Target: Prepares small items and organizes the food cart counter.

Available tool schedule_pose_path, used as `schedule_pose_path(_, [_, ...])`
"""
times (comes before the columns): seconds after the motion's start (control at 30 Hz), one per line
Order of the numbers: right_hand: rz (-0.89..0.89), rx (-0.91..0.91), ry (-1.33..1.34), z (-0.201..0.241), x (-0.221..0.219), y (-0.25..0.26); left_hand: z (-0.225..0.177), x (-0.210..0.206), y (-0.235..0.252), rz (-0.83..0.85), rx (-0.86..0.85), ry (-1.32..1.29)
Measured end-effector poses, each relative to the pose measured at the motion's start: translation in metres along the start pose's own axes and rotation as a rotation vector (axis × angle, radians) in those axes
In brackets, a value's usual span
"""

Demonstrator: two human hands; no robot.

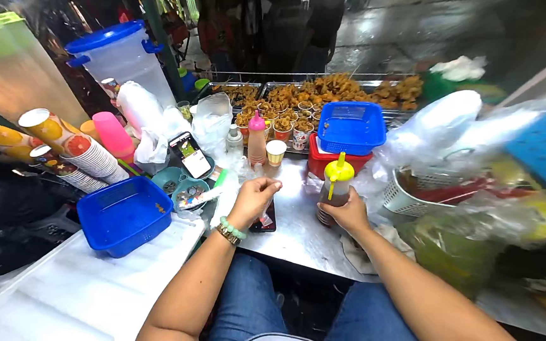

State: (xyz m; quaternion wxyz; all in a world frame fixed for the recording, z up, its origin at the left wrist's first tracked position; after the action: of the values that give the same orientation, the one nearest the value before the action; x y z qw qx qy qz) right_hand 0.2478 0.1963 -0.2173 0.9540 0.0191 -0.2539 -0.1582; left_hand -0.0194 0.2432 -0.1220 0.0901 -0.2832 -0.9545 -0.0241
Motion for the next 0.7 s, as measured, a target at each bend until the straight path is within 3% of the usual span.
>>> schedule_pose_path(0.1, [-0.074, 0.040, 0.075, 0.012, 0.023, -0.012, 0.013, -0.012, -0.011, 0.047, 0.053, -0.279])
schedule_pose_path(0.23, [-0.183, 0.080, 0.156, 0.025, 0.048, -0.024, 0.063, -0.066, -0.026, 0.205, 0.284, -0.566])
schedule_pose_path(0.37, [-0.216, 0.093, 0.267, 0.026, 0.056, -0.031, 0.123, -0.099, -0.027, 0.098, 0.450, -0.615])
schedule_pose_path(0.47, [-0.192, 0.081, 0.252, 0.030, 0.053, -0.036, 0.147, -0.086, -0.025, -0.063, 0.484, -0.540])
schedule_pose_path(0.7, [-0.103, 0.131, 0.081, 0.045, 0.044, -0.040, 0.148, -0.033, -0.027, -0.156, 0.489, -0.319])
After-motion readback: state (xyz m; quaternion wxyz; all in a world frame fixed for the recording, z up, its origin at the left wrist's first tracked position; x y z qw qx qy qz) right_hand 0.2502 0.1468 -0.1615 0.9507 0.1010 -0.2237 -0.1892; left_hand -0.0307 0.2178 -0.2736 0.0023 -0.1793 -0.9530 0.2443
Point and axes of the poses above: each hand's wrist, its own y-axis towards the middle knuckle, its own x-axis out of the back of the hand, z = x × y, the point moved 9 cm from there along y, towards the middle knuckle, and after that the axes turned 11 degrees about z, right-handed, at the moved point
